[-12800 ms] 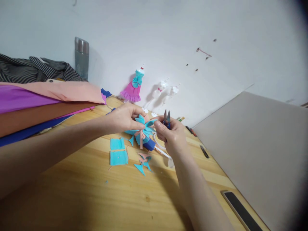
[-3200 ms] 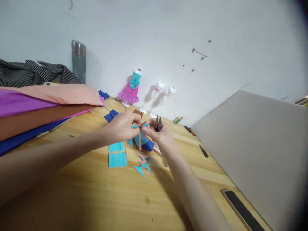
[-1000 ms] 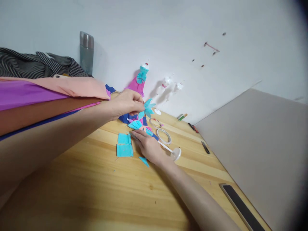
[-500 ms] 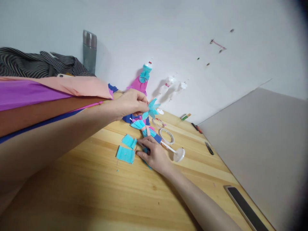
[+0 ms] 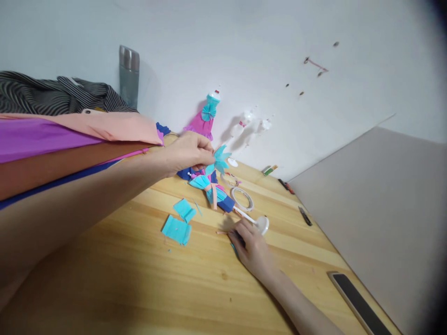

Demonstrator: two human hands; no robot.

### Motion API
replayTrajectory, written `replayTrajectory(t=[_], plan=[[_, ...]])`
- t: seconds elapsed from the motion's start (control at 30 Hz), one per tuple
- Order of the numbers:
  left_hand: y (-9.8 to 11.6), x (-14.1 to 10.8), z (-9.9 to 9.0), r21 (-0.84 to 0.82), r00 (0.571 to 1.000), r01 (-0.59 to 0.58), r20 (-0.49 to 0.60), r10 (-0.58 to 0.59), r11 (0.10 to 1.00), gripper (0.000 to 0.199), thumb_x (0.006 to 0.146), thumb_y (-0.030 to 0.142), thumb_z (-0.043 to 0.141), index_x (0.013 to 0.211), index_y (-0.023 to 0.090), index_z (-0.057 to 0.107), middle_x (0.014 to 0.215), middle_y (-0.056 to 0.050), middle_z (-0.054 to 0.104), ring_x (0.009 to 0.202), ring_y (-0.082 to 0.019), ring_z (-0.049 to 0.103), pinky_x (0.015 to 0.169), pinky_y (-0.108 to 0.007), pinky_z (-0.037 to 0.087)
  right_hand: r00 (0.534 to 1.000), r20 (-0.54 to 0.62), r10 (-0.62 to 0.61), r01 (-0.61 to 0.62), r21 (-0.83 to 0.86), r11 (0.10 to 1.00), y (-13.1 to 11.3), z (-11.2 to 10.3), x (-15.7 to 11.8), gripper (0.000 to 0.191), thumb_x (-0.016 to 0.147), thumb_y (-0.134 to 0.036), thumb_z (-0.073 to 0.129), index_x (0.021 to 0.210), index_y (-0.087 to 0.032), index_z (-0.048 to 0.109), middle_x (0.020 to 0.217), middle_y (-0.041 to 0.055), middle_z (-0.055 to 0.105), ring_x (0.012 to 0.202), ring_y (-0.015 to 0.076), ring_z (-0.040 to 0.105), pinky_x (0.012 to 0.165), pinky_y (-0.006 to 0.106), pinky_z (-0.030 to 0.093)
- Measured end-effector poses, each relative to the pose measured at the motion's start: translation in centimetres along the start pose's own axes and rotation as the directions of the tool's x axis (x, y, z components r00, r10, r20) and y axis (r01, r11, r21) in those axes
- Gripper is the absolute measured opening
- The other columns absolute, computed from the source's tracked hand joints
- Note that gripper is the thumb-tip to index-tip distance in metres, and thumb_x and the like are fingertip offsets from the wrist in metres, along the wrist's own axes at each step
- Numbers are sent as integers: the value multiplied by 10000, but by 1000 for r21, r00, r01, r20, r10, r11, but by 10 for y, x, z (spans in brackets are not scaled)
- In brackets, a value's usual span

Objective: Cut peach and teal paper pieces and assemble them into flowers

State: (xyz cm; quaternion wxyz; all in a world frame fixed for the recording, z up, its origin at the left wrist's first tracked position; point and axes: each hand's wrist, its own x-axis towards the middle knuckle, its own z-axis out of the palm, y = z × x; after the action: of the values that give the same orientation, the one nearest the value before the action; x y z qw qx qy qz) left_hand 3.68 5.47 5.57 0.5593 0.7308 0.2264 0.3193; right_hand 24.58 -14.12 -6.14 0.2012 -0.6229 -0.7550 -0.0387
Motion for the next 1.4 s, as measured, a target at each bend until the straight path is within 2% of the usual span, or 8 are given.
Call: replayTrajectory(t=[0.17,0.37,0.53,0.73,0.97,1.07,1.2,1.4], plan=[[4,0,-1,-5,1000,-1,-15,1,1000,140,639,33,602,570,146,554,481,23,489,449,-61,426,468,-234,338,1000,-12,26,-26,-5,1000,13,-13,-27,156,924,-196,444,794,-212,529,721,40,559,600,158,573,542,252,473],[11,-1,-4,2,999,-6,-52,6,1000,159,647,50,620,550,141,534,475,21,492,461,-61,446,504,-233,368,991,133,-28,38,-74,997,49,-32,-55,129,890,-171,464,899,-214,585,803,76,639,628,168,633,546,260,495],[14,-2,-5,32,998,-10,-54,12,999,128,649,69,628,563,134,559,496,10,520,472,-66,467,519,-231,375,978,76,193,-186,-87,979,76,-47,-60,165,901,-265,481,880,-213,635,799,74,638,650,185,641,593,298,513],[18,-3,-4,9,998,18,-61,-18,1000,176,672,41,616,544,130,535,493,12,506,463,-57,466,525,-234,375,943,-244,225,-235,-12,972,55,-61,-41,102,862,-267,529,864,-200,606,802,73,619,660,193,604,588,322,483],[18,-3,-3,6,998,37,-49,-37,999,202,679,34,602,524,134,518,480,13,502,456,-60,458,519,-239,371,998,52,38,-37,-25,999,-6,-22,-11,300,859,-212,519,1155,-194,569,993,111,636,857,225,633,694,336,517],[17,-4,-3,4,998,33,-47,-32,999,197,673,36,604,528,137,515,477,12,508,460,-63,461,516,-237,375,979,-32,202,-203,-274,940,-1,-8,5,407,854,-161,481,1257,-192,531,1135,146,609,859,246,635,619,333,492],[16,-3,-3,-5,998,34,-60,-34,999,168,661,50,621,550,137,531,484,15,511,469,-63,468,520,-233,391,927,73,367,-267,-556,787,16,-15,31,278,874,-165,484,1109,-178,633,1021,141,639,663,199,611,513,285,372],[13,-2,-4,-16,998,26,-55,-27,1000,164,648,63,641,552,138,531,481,20,511,462,-59,469,515,-219,404,939,71,337,-226,-612,758,31,-39,69,197,863,-178,505,935,-166,687,934,124,644,610,165,571,509,286,274]])
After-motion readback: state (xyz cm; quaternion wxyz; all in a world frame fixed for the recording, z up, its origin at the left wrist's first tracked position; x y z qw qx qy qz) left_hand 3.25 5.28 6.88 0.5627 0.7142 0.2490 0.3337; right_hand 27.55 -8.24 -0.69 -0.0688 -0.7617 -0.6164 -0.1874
